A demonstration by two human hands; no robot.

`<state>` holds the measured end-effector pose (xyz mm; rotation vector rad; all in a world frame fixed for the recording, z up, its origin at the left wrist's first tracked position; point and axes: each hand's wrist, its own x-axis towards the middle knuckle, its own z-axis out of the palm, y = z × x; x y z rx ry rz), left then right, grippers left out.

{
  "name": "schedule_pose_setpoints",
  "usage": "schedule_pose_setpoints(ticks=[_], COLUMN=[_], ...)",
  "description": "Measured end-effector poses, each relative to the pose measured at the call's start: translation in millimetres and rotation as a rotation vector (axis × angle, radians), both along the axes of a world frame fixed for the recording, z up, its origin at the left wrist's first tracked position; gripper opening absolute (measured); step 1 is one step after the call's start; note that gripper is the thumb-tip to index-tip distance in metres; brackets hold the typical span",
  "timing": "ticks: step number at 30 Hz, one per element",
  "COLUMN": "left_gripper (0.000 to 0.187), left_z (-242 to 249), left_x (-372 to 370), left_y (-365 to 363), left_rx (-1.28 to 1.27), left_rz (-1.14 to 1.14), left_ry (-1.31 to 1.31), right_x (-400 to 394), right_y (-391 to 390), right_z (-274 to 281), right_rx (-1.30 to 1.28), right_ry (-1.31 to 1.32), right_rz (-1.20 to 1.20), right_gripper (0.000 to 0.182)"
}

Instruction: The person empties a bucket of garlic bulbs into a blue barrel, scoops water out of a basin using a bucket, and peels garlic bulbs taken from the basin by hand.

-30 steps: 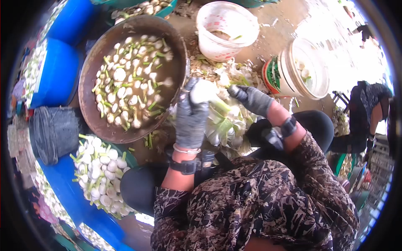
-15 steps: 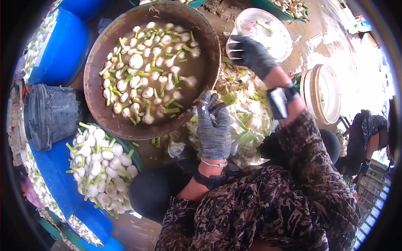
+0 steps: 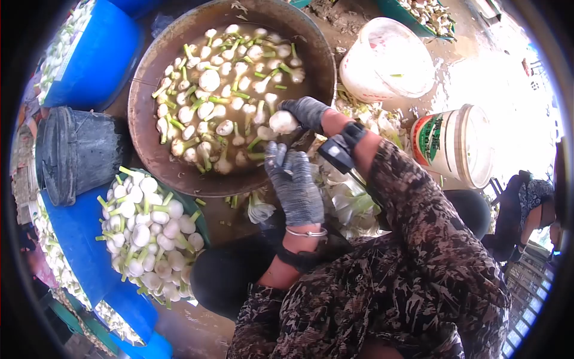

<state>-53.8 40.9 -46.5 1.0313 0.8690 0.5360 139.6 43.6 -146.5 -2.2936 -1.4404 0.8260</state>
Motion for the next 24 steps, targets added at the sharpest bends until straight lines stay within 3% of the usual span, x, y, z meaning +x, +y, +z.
schedule_pose_setpoints(ticks=[1, 4, 5, 7, 8, 10, 11, 13, 14, 19, 24], left_gripper=[0.055, 0.057, 0.054, 0.052, 0.052, 0.046, 0.046, 0.040, 0.038, 0.036, 0.033], left_z=[-8, -6, -15, -5, -2, 5, 8, 14, 14, 16, 16], left_x=[1, 7, 11, 15, 15, 16, 17, 21, 21, 26, 22], left_y=[1, -3, -3, -15, -20, -29, -34, -41, -45, -63, -69], left_rx=[-0.066, -0.247, -0.206, -0.442, -0.441, -0.427, -0.426, -0.320, -0.244, -0.143, -0.047], left_rz=[0.020, -0.127, -0.217, -0.248, -0.262, -0.275, -0.291, -0.267, -0.290, -0.427, -0.523], left_ry=[-0.021, -0.137, -0.213, -0.411, -0.411, -0.407, -0.409, -0.306, -0.250, -0.185, -0.221], right_x=[-6, -28, -38, -54, -55, -55, -62, -69, -74, -93, -94], right_y=[-21, -64, -68, -81, -90, -111, -124, -150, -160, -188, -200], right_z=[23, 61, 58, 88, 93, 102, 114, 119, 138, 152, 158], right_rx=[0.196, 0.347, 0.345, 0.251, 0.261, 0.217, 0.325, 0.656, 0.646, 0.529, 0.455], right_ry=[0.075, 0.145, 0.768, 1.033, 1.031, 0.476, 0.258, 0.124, -0.062, -0.380, -0.317], right_rz=[-0.078, -0.153, -0.517, -0.971, -0.981, -0.828, -0.842, -0.809, -0.730, -0.670, -0.726], right_gripper=[0.037, 0.038, 0.030, 0.028, 0.028, 0.033, 0.030, 0.023, 0.018, 0.009, 0.015])
